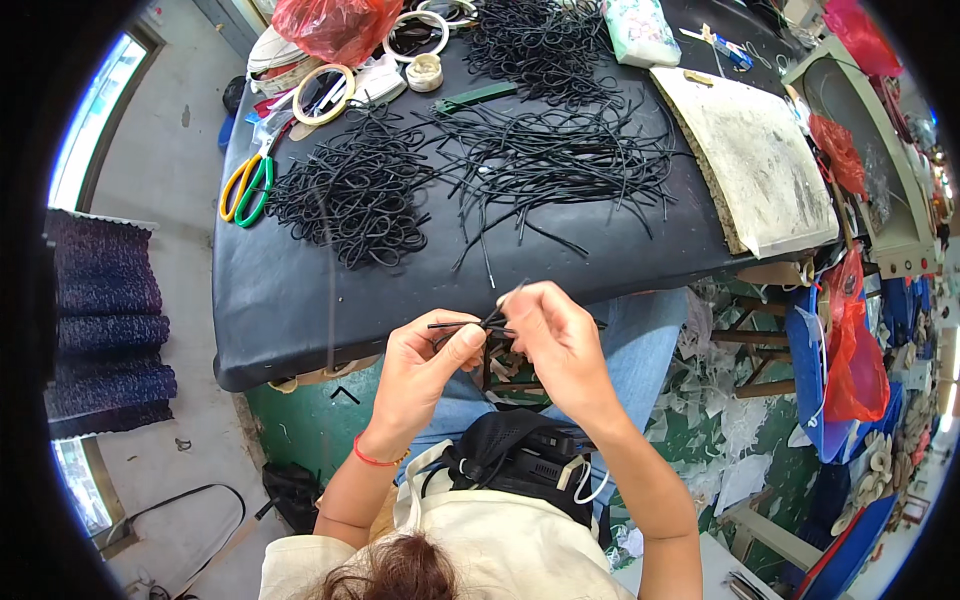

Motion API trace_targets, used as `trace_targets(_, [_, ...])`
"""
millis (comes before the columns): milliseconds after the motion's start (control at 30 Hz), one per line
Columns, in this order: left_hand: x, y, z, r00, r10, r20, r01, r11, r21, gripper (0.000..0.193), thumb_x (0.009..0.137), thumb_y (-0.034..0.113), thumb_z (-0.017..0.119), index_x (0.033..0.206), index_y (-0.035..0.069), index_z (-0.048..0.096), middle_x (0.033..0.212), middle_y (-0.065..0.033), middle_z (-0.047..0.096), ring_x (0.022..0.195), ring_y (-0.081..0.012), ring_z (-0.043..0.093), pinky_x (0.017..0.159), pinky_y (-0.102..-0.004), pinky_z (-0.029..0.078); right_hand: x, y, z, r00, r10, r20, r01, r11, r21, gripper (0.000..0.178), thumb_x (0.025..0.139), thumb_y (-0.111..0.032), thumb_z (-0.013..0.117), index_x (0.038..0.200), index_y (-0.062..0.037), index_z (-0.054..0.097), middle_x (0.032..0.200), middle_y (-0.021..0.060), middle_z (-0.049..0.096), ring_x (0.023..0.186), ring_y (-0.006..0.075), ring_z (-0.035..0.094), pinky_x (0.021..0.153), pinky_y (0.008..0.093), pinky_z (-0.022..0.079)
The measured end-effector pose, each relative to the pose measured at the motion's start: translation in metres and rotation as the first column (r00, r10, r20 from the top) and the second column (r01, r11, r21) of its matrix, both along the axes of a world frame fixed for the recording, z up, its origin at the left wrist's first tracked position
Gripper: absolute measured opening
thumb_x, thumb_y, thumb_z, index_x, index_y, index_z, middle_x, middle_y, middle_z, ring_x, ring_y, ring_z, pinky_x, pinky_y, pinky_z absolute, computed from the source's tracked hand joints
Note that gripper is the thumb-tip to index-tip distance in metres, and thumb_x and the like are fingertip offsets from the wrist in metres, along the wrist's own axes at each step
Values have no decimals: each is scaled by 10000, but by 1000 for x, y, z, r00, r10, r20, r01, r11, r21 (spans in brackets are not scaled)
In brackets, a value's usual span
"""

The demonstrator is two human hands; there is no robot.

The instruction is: The person repeatedly picks up short black cords from a table and ties them into small loops or knots by hand. They place each finished loop back onto the table among other cords. The workspace includes scissors, tape, and plastic bags, but the person uses only their hands to form the loops.

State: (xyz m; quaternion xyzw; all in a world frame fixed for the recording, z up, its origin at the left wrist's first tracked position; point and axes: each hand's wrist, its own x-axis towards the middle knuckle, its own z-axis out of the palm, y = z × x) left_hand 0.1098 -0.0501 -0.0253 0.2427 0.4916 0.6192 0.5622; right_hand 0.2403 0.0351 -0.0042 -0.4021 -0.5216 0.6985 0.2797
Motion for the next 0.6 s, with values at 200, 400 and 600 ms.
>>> trace_targets(200, [4,0,6,997,72,-17,-72,997,-2,181,846,151,634,938,-4,614,762,-14,609,663,-57,532,609,-195,439,8,-4,-4,989,110,-95,-110,994,-1,127,842,-105,631,902,2,598,758,-11,583,676,25,497,595,181,407])
trace_targets(400, [5,1,2,989,112,-99,-112,994,1,178,849,170,636,903,3,606,743,9,585,642,-41,503,586,-184,420,6,-10,2,993,105,-52,-104,994,18,93,844,-42,589,921,5,609,737,-18,567,648,29,476,565,189,391])
trace_targets(600, [9,2,3,978,165,-126,-167,986,-8,172,850,177,637,886,12,601,733,21,572,644,-32,489,584,-178,411,7,-14,3,995,103,2,-103,995,13,145,842,-27,569,975,14,612,740,-15,569,646,35,472,575,190,391])
